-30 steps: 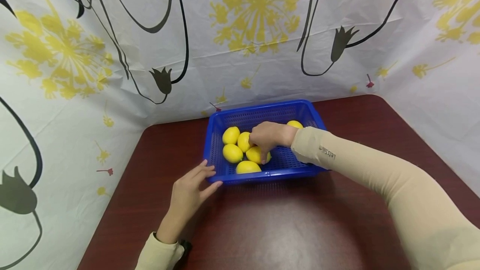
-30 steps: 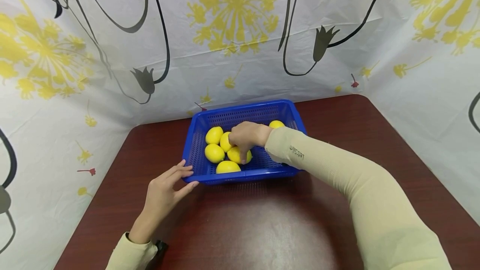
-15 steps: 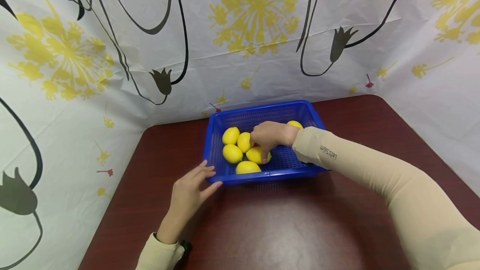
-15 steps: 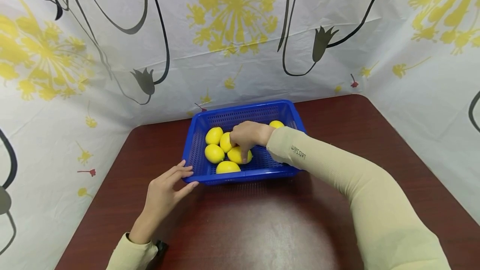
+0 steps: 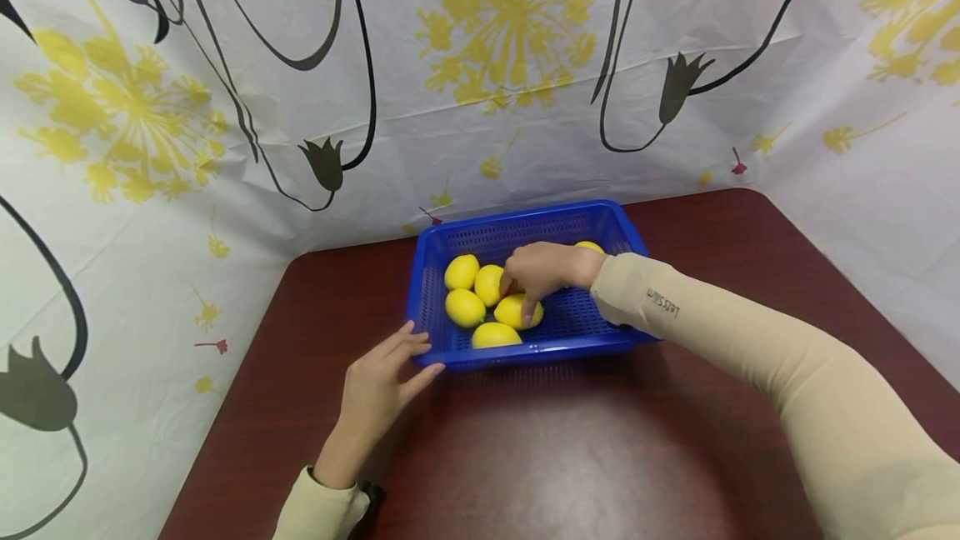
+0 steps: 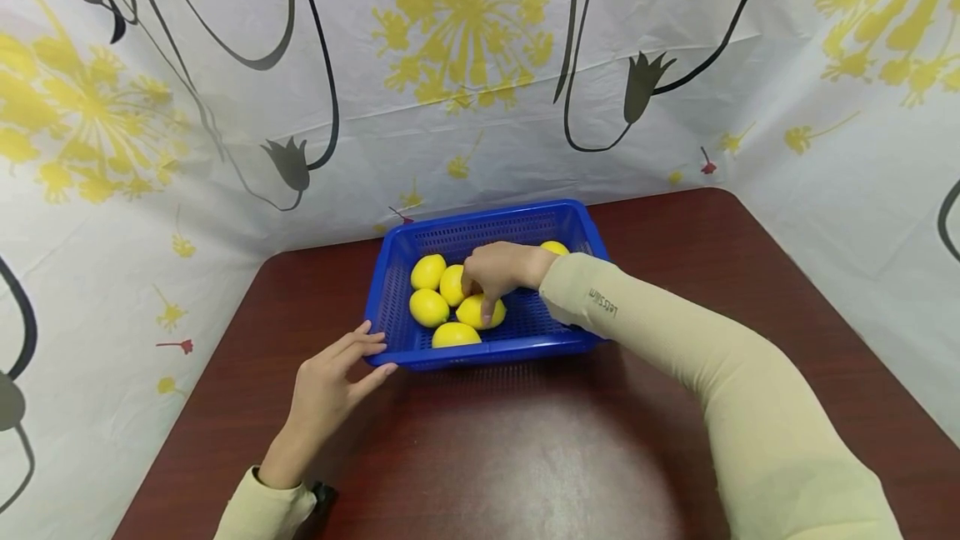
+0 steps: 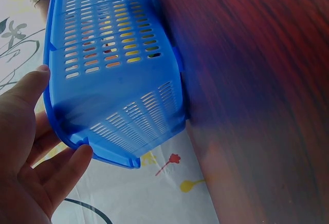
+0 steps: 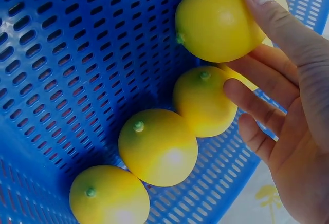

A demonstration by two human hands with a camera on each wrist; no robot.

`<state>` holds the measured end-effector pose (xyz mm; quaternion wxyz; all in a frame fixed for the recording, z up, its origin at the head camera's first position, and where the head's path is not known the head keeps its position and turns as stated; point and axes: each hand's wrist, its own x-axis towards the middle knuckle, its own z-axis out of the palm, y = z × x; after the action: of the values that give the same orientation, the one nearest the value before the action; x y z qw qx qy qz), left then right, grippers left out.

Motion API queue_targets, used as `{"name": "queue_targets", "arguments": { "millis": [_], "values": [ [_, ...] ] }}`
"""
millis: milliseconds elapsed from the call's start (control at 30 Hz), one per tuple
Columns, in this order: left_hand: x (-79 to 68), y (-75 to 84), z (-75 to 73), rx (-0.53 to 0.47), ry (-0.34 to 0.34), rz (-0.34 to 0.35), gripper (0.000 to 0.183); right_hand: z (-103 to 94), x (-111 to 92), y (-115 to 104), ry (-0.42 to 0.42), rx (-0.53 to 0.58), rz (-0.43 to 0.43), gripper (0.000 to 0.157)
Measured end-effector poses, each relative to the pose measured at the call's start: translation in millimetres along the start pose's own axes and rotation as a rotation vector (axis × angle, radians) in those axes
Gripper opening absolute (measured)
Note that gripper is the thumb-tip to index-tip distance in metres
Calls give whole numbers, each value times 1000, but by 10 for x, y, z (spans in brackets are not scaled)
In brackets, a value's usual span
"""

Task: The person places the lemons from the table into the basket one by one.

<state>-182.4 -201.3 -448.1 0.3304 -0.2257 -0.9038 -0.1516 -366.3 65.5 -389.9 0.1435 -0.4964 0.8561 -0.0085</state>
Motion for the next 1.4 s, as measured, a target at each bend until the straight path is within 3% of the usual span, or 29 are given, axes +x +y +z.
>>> {"name": "queue_targets", "arguments": {
  "millis": [200, 433, 667, 1000, 1400],
  "values": [
    [12, -1, 9, 1, -4, 3, 35, -16, -45, 53, 10, 54, 5, 58],
    [44, 22, 2, 2, -24, 6, 35, -184, -157, 58, 44, 83, 97, 65],
    [89, 11, 10, 4, -30, 17, 37, -471, -367, 113, 147, 69, 70, 59],
    [95, -50, 38, 18, -32, 22, 37, -854, -707, 83, 318, -8, 118, 53],
    [174, -82, 10, 41, -74, 42, 43, -602, -929, 146, 290, -8, 179, 54]
  ]
}}
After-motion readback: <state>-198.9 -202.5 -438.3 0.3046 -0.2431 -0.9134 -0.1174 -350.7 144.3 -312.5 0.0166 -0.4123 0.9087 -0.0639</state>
